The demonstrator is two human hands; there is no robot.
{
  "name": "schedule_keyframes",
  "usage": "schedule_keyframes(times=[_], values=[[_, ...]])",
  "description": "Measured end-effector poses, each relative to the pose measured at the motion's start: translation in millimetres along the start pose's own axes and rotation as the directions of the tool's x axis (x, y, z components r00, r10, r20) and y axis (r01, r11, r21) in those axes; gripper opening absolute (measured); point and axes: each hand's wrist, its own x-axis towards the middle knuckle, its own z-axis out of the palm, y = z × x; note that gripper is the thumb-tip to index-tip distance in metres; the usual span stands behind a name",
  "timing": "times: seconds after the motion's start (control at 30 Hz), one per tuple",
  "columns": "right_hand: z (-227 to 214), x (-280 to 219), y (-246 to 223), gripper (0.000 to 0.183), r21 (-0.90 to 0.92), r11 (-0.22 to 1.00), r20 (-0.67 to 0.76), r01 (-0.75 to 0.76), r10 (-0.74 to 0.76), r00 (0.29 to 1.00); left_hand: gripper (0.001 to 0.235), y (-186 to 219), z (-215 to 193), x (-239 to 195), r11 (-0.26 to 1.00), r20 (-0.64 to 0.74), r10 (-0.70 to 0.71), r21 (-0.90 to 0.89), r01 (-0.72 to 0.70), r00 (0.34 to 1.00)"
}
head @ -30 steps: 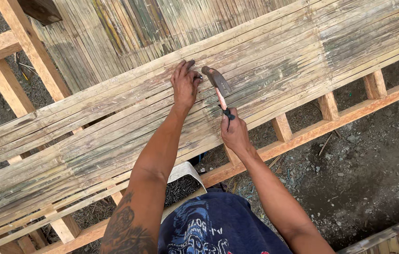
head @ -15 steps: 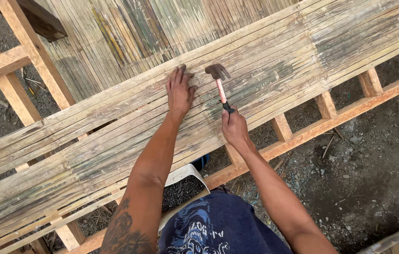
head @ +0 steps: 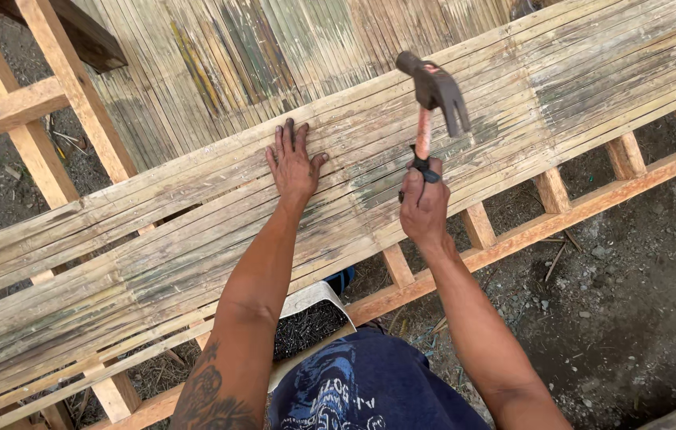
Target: The person hammers nails into thin wooden slats laid across a wooden frame. They repeatedly pick up nails from a container and drive them into the slats using a hammer.
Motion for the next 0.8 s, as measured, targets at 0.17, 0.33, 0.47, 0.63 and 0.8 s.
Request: schedule_keyframes(times=[0.17,0.33,0.47,0.63,0.8], values=[[0,-29,-1,0.028,-0.071,0.89,0.071,0.451,-0.447,0.892,0.078,-2,3,3,0.999,-0.014,0.031,-0.01,-0.031,0.999],[24,20,4,0.026,-0.325,0.935,0.187,-0.144,0.213,0.959,0.076,-6,-12,14,0.995,0.05,0.078,0.054,-0.08,0.996],[11,-3,-3,0.029,0.08,0.988,-0.021,0.13,-0.129,0.991,0.061,-32,-31,-13,0.96,0.105,0.277,0.008,-0.28,0.955],[32,-21,7,0.032,-0.285,0.958,0.198,-0.031,0.091,0.976,0.041,-41,-61,-66,0.97,0.356,0.208,-0.194,-0.145,0.911],[44,-14,22,0.031,-0.35,0.919,0.213,-0.18,0.265,0.94,0.024,-12,-114,-132,0.921,0.503,0.389,-0.2,-0.334,0.772]])
